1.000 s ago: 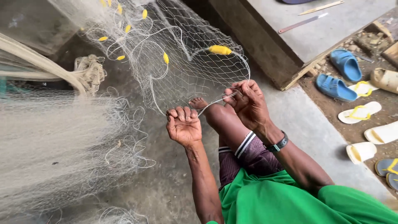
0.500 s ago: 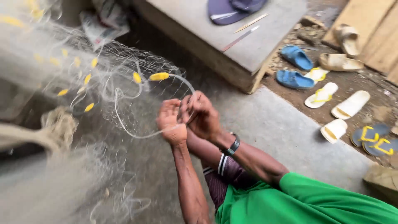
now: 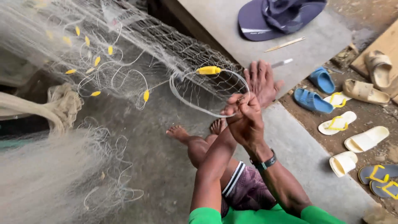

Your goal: The person repairs a white fishing net with yellow floats by hand, tying knots and adjusting the mesh. They work on a concrete floor with various footwear and a cap visible nearby.

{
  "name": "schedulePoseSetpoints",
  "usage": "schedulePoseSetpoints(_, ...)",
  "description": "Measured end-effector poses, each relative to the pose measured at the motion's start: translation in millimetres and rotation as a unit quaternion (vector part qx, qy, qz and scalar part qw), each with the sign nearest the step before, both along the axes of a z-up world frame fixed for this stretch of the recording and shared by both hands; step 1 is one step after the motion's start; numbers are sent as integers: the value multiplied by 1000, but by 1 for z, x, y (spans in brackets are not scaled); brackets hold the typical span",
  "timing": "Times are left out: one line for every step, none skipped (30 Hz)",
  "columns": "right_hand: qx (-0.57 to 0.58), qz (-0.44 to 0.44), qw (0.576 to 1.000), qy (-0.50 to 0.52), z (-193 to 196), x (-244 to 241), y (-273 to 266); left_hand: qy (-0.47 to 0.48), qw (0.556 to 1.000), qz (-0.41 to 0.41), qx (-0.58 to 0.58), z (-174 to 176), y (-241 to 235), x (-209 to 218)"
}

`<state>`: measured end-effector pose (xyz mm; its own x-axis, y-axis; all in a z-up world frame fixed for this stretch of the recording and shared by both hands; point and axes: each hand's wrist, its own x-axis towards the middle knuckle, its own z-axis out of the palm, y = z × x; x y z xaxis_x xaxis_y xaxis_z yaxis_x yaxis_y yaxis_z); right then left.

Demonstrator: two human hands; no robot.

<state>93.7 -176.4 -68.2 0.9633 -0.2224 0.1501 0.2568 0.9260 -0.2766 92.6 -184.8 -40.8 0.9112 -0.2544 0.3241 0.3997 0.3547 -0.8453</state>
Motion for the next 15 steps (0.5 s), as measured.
schedulePoseSetpoints(4, 5, 1000, 4, -1, 6, 3, 4, 1000, 5, 4, 5, 4, 4)
schedulePoseSetpoints(4, -5, 1000, 13, -2, 12, 5, 12, 991, 44, 128, 10, 7, 8)
schedulePoseSetpoints(0, -14, 1000, 15, -1, 22, 7, 14, 966, 83, 246, 17, 9, 16)
schedulePoseSetpoints(1, -9, 1000, 12, 0, 25, 8, 12, 965, 89, 246, 17, 16, 26)
schedulePoseSetpoints(-4, -18, 1000, 16, -1, 25, 9, 2, 949, 90, 302, 18, 17, 32)
schedulePoseSetpoints(-9, -27, 999, 20, -2, 27, 9, -7, 929, 91, 357, 20, 16, 36)
schedulePoseSetpoints(-8, -26, 999, 23, 4, 28, 9, -14, 906, 86, 413, 21, 18, 40)
schedulePoseSetpoints(-14, -24, 999, 41, 9, 30, 8, -21, 880, 80, 468, 21, 21, 44)
schedulePoseSetpoints(-22, -18, 998, 58, 13, 30, 7, -26, 851, 77, 518, 21, 23, 46)
schedulePoseSetpoints(-24, -13, 998, 61, 11, 29, 7, -30, 820, 73, 567, 21, 24, 47)
schedulePoseSetpoints(-25, -11, 998, 63, 11, 31, 8, -38, 786, 68, 614, 21, 25, 52)
schedulePoseSetpoints(-26, -8, 998, 64, 10, 33, 8, -47, 749, 63, 658, 23, 27, 56)
schedulePoseSetpoints(-27, -6, 998, 62, 14, 34, 10, -55, 709, 59, 700, 23, 29, 61)
schedulePoseSetpoints(-33, -3, 997, 68, 17, 34, 11, -63, 667, 54, 740, 24, 32, 64)
schedulePoseSetpoints(-40, 1, 996, 77, 20, 31, 13, -66, 623, 47, 778, 24, 36, 65)
